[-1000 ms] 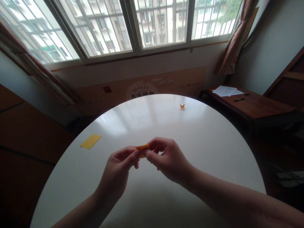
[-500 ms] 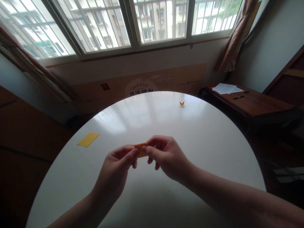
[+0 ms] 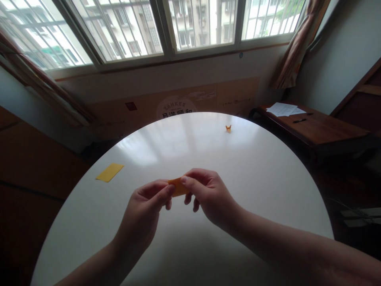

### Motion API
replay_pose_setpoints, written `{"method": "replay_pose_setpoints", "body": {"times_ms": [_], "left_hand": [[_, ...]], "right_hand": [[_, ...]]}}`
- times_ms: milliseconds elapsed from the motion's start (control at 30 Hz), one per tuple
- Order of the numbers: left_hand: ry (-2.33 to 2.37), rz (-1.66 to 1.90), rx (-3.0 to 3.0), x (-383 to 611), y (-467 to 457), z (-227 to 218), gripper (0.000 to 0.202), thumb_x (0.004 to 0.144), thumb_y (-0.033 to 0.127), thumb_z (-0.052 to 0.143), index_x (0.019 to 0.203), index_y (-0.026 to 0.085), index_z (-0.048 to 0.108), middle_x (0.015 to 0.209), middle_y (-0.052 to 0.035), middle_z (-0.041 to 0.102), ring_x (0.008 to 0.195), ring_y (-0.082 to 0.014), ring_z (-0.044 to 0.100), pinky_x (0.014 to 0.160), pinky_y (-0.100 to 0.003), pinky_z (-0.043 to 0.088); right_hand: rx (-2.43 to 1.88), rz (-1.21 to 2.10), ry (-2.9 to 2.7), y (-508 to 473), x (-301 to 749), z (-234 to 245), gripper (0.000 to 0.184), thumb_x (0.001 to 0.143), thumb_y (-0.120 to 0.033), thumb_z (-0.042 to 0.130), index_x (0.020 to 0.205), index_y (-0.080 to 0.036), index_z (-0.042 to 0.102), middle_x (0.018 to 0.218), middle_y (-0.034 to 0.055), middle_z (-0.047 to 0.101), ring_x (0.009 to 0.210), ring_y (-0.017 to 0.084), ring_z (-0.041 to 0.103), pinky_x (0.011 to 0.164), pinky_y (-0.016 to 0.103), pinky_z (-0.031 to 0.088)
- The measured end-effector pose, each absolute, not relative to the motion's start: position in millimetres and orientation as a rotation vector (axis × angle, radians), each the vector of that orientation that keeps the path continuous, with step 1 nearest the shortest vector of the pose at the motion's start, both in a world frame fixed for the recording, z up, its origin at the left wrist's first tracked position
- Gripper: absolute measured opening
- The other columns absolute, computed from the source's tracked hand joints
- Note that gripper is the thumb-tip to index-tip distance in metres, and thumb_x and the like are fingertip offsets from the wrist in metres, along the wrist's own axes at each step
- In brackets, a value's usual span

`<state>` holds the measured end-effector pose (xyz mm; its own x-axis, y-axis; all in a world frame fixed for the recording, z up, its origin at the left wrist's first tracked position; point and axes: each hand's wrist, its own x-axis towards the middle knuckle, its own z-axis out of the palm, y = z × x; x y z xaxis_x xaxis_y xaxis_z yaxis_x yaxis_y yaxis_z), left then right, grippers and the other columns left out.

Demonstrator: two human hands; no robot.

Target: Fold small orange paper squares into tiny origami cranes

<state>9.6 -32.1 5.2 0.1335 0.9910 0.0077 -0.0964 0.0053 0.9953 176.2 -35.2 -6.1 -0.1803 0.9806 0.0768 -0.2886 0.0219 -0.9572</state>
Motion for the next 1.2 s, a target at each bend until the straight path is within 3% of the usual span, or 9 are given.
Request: {"method": "replay_pose_setpoints", "body": {"times_ms": [300, 667, 1067, 1200], "left_hand": [[1.060, 1.157, 1.185, 10.3, -32.0, 7.5, 0.013, 0.070, 0.031, 0.083, 0.069, 0.018, 0.078, 0.067, -0.0028, 0.067, 0.060, -0.0122, 0.050, 0.053, -0.023, 0.041], [1.003, 1.082, 1.130, 8.6, -24.1, 3.5, 0.016, 0.068, 0.031, 0.086, 0.075, 0.018, 0.080, 0.070, -0.0038, 0.072, 0.057, -0.0106, 0.051, 0.050, -0.021, 0.040], [0.954, 1.092, 1.098, 2.5, -19.5, 1.5, 0.014, 0.068, 0.025, 0.087, 0.065, 0.018, 0.074, 0.070, 0.0001, 0.067, 0.057, -0.0076, 0.050, 0.051, -0.018, 0.040], [0.968, 1.017, 1.135, 1.2, -17.3, 1.0, 0.016, 0.069, 0.028, 0.086, 0.070, 0.016, 0.075, 0.069, -0.0023, 0.068, 0.059, -0.0094, 0.052, 0.051, -0.018, 0.040]], "right_hand": [[-0.849, 1.352, -1.264, -31.1, 182.2, -11.5, 0.023, 0.087, -0.040, 0.072, 0.085, -0.018, 0.071, 0.074, 0.0017, 0.066, 0.062, 0.014, 0.063, 0.043, 0.020, 0.048], [-0.879, 1.366, -1.281, -29.8, 183.8, -9.7, 0.019, 0.090, -0.035, 0.068, 0.083, -0.017, 0.069, 0.071, 0.0009, 0.064, 0.059, 0.013, 0.062, 0.044, 0.020, 0.047], [-0.931, 1.268, -1.446, -28.8, 184.8, -8.7, 0.019, 0.090, -0.035, 0.067, 0.085, -0.017, 0.070, 0.070, 0.0011, 0.064, 0.060, 0.013, 0.060, 0.047, 0.021, 0.047], [-0.974, 1.243, -1.462, -27.0, 185.5, -9.3, 0.018, 0.090, -0.033, 0.066, 0.084, -0.016, 0.069, 0.069, 0.0017, 0.064, 0.057, 0.012, 0.057, 0.046, 0.021, 0.045]]}}
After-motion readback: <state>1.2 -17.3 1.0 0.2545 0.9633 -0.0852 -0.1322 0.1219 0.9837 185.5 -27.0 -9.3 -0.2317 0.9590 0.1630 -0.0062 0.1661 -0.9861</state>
